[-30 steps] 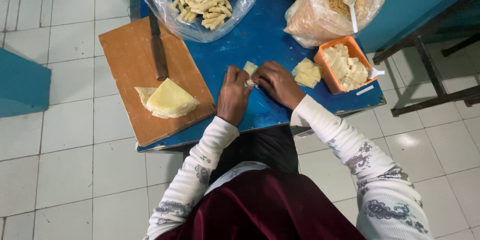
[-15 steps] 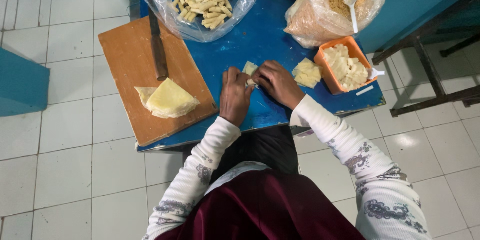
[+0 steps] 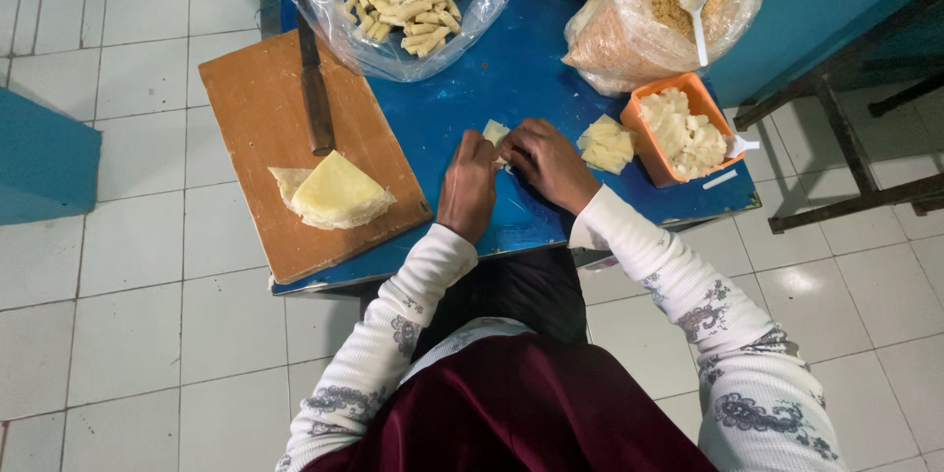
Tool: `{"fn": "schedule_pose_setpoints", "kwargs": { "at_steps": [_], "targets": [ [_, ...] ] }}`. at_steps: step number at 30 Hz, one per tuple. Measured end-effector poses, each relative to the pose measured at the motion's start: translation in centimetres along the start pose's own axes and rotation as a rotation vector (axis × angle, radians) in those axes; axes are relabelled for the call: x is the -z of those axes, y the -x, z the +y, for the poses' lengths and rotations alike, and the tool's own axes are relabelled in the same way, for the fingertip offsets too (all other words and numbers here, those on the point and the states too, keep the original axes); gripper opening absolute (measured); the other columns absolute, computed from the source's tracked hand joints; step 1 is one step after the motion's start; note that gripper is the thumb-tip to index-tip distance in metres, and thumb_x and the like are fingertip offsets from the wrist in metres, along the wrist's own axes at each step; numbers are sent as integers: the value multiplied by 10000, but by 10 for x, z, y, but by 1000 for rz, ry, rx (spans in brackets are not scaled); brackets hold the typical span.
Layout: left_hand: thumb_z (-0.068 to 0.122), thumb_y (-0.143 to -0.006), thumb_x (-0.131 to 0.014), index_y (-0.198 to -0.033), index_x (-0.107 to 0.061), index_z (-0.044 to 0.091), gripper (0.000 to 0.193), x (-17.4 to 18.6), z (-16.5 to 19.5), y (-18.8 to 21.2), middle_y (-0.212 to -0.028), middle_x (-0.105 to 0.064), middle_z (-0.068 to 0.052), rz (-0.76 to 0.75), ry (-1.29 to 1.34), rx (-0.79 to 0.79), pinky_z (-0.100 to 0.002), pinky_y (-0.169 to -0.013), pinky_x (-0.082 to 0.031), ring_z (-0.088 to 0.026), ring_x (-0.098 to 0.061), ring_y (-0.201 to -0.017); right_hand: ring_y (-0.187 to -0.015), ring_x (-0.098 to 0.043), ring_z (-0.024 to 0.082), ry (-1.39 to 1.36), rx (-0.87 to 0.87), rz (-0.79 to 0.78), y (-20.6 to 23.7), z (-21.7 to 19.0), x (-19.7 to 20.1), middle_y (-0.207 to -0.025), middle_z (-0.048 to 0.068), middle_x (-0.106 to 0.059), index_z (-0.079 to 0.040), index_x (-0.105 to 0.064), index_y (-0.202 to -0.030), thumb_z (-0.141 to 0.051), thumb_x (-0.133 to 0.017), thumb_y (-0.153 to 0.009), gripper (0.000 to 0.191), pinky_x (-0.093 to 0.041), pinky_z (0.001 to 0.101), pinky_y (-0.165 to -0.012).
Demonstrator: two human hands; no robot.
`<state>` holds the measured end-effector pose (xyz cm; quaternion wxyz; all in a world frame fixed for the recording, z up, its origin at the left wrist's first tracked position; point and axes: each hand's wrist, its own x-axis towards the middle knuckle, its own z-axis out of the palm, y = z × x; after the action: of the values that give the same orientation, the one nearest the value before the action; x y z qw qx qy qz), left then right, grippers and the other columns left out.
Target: The person sits at a blue table and assembles small snack pieces. They spoon brown powder from a plastic bag onto flat folded pieces, fold and press small pieces by hand, and arrange the flat pieces in an overlapping stack on the table while placing finished pieces into an orange container.
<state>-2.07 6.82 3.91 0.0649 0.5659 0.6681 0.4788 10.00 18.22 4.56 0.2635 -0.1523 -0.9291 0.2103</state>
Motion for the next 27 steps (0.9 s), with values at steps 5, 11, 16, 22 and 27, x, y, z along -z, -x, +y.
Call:
{"fn": "schedule_pose_setpoints", "kwargs": {
  "at_steps": [5, 11, 16, 22, 27],
  "targets": [
    [-71, -837, -678, -841, -598, -24, 92, 5, -3, -9, -1078, -536, -172, 33, 32, -34, -450, -831, -504, -368, -587, -1002, -919, -623, 304, 7, 58, -1, 4, -3, 7, -970, 105, -683, -46, -712, -1029, -147, -703, -954, 127, -507, 414, -813],
    [-89, -759, -749, -816, -637, 15, 163, 10, -4, -19, -1088, -521, -163, 2, 8, -26, -438, -880, -475, -367, -533, -1022, -908, -618, 299, 53, 83, 13, 6, -5, 6, -964, 102, -677, -44, -708, -1016, -167, -742, -941, 148, -510, 413, -803],
    [-26, -707, -819, -936, -632, 17, 298, 13, -1, -14, -1078, -500, -157, 62, 23, -26, -443, -873, -446, -361, -492, -1027, -952, -609, 306, 61, 99, 123, 2, -2, 1, -958, 105, -641, -85, -748, -983, -165, -754, -897, 118, -510, 405, -837],
    [8, -760, -805, -914, -684, 58, 202, 10, -3, -9, -1081, -516, -138, 38, -110, -46, -436, -867, -462, -338, -487, -1031, -927, -629, 286, -28, -72, 28, 0, -2, 2, -937, 86, -659, -91, -764, -1033, -174, -748, -912, 147, -511, 389, -802],
    [11, -799, -763, -879, -697, 42, 109, 4, -8, -9, -1096, -538, -136, 64, -162, -40, -430, -896, -469, -335, -496, -1057, -941, -614, 313, 73, 47, 75, 9, -4, 1, -993, 100, -680, -53, -706, -1077, -159, -743, -943, 175, -502, 407, -827]
  ]
}}
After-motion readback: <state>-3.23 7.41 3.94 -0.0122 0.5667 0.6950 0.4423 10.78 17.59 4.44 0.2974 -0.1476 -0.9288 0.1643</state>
